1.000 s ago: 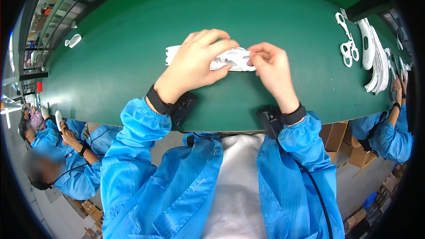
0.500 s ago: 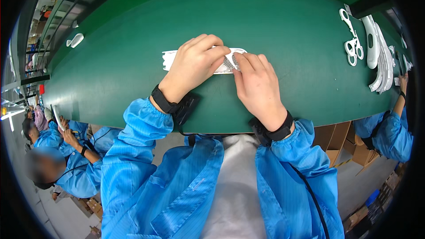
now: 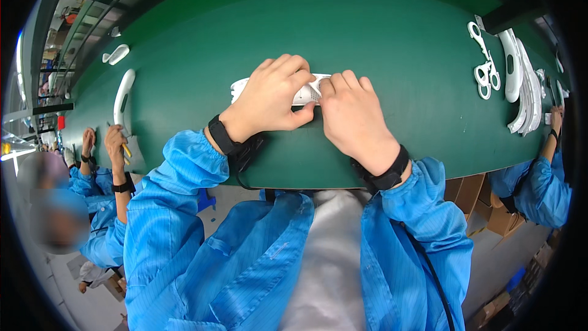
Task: The recorder is assembling small white plastic components on a production line.
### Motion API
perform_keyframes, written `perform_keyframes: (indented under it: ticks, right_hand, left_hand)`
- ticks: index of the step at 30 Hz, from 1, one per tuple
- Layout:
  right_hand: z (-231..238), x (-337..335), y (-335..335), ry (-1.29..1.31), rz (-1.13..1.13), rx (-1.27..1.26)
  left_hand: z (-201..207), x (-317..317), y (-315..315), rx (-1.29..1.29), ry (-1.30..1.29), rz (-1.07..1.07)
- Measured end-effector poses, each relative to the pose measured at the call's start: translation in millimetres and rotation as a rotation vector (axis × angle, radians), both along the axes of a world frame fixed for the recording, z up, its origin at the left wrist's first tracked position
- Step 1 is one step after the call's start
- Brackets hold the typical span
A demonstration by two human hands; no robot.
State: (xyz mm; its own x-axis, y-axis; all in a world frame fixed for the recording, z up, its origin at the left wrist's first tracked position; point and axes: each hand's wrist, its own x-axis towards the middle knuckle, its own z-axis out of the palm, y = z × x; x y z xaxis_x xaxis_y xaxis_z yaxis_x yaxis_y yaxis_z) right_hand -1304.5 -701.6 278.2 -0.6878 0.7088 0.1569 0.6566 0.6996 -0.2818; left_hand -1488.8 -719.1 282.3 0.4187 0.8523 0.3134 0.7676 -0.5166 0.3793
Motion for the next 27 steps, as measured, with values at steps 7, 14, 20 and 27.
perform_keyframes:
  ticks: [7, 14, 20, 27]
  right_hand:
    - [-5.2, 15.9, -11.8, 0.22, 0.048, -0.041]
    - [-24.4, 13.3, -26.8, 0.314, -0.013, 0.053]
    - [-26.9, 14.9, -21.8, 0.355, 0.009, 0.077]
    - [-31.6, 13.3, -18.0, 0.648, 0.017, -0.252]
  left_hand:
    - [-7.2, -6.5, -17.0, -0.062, 0.095, 0.04]
    - [-15.0, -8.5, -21.5, 0.052, 0.056, 0.015]
    - [-8.5, -8.9, -20.6, -0.096, 0.021, 0.059]
    - [0.8, -12.5, -28.3, -0.057, -0.055, 0.073]
